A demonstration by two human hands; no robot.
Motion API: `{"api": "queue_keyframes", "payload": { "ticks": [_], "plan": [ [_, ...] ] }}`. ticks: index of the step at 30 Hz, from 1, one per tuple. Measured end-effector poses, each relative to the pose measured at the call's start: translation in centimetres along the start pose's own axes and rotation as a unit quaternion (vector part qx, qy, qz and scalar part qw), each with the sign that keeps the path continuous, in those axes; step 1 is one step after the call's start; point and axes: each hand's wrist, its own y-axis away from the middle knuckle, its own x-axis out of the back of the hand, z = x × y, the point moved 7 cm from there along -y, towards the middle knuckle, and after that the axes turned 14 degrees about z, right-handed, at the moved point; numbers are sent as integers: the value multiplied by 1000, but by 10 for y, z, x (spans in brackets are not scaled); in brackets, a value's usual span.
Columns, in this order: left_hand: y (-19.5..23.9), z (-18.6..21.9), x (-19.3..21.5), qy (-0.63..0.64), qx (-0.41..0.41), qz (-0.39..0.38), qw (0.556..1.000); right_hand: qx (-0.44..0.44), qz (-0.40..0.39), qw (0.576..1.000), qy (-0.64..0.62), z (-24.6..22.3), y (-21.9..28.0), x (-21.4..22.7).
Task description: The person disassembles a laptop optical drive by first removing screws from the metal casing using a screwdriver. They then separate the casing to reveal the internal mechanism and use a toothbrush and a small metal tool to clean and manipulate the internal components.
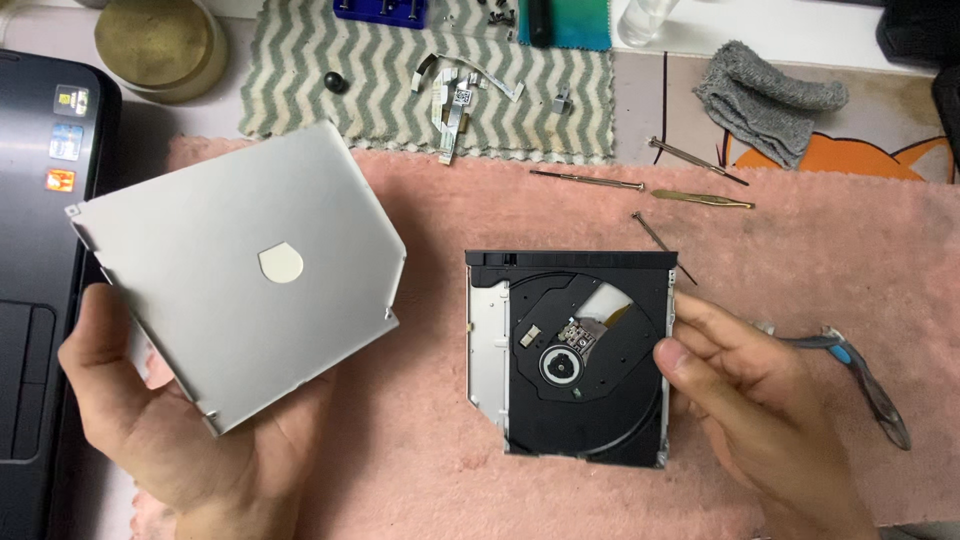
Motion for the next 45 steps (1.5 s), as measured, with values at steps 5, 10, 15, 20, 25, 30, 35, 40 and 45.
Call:
{"api": "queue_keyframes", "payload": {
  "ticks": [5,10,15,20,25,30,35,40,45],
  "plan": [
    [-1,6,-4,17,-34,18,999,-54,28,998,-10,0,-1,-1],
    [-12,-4,19,-7,-9,147,989,-62,-15,998,-31,17,-4,0],
    [-2,5,29,-260,-51,240,934,-60,-26,998,26,10,-2,-9],
    [-18,11,32,-381,-209,94,896,-133,69,970,192,4,-5,-3],
    [-33,7,44,-373,-293,37,880,20,64,955,288,-5,-12,14],
    [-34,-3,45,-349,-289,-21,891,-74,94,908,401,-26,-12,31],
    [-22,22,26,-472,-413,-93,773,8,142,922,361,-35,-18,61],
    [-33,27,29,-497,-501,-157,690,76,205,889,402,-67,-16,83],
    [-14,25,24,-461,-561,-205,656,44,201,824,528,-76,-11,112]
  ]
}}
